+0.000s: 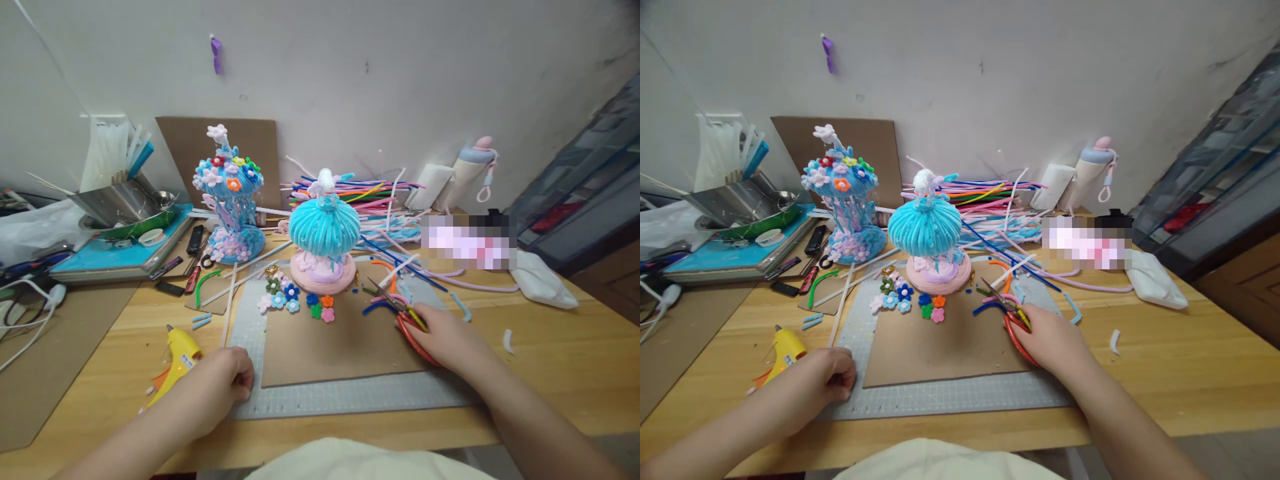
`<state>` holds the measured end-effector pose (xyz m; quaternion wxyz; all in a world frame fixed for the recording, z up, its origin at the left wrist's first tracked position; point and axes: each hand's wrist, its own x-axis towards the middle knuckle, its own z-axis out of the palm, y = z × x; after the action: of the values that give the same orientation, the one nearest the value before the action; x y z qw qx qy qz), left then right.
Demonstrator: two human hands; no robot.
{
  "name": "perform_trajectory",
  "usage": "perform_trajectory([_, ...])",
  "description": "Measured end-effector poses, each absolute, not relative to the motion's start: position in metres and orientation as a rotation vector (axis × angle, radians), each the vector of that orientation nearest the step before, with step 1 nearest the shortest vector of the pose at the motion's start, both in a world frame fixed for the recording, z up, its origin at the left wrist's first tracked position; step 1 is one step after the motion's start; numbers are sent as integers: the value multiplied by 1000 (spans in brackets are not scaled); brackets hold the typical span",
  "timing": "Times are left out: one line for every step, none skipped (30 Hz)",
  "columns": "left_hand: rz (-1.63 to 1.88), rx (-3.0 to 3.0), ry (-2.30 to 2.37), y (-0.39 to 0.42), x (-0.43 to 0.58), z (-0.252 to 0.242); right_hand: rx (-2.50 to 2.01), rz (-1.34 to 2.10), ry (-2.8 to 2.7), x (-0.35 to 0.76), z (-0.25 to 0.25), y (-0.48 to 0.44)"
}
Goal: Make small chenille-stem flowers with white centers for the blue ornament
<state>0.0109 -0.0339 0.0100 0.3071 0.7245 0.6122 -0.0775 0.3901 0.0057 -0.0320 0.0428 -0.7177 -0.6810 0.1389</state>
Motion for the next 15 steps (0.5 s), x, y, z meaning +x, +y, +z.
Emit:
perform_trajectory([-194, 1925, 1613, -34, 11, 9, -2196, 419, -2080, 390, -32, 5])
perform_trajectory([-184, 1929, 1608, -34, 10, 9, -2199, 413, -2079, 390, -32, 5])
perform_trajectory([-177, 1930, 1608, -34, 10, 8, -2204, 406, -2079, 390, -32, 5])
perform_trajectory([-177, 1929, 1609, -33, 10, 7, -2209, 399, -2078, 390, -32, 5])
perform_trajectory([-187, 1924, 1613, -32, 9, 5, -2213, 393, -2078, 389, -33, 5])
perform_trajectory([-206, 1918, 1619, -31, 9, 4, -2216, 389, -2079, 389, -33, 5])
perform_trajectory([-232, 1912, 1621, -29, 9, 3, -2218, 388, -2081, 389, -33, 5])
perform_trajectory([-258, 1908, 1621, -27, 9, 1, -2221, 389, -2084, 389, -33, 5])
perform_trajectory([-290, 1904, 1621, -25, 9, 0, -2223, 390, -2087, 389, -33, 5])
perform_trajectory([-330, 1897, 1619, -23, 9, 0, -2223, 391, -2091, 389, -33, 5])
perform_trajectory([-372, 1888, 1618, -21, 10, -1, -2220, 393, -2096, 389, -32, 5])
perform_trajectory([-409, 1880, 1615, -18, 11, -1, -2216, 395, -2100, 389, -32, 5])
perform_trajectory([-440, 1870, 1613, -16, 12, 0, -2212, 398, -2103, 389, -32, 5])
perform_trajectory([-466, 1860, 1610, -15, 14, 1, -2209, 402, -2104, 389, -33, 5])
perform_trajectory([-484, 1853, 1606, -13, 16, 3, -2208, 404, -2104, 389, -33, 5])
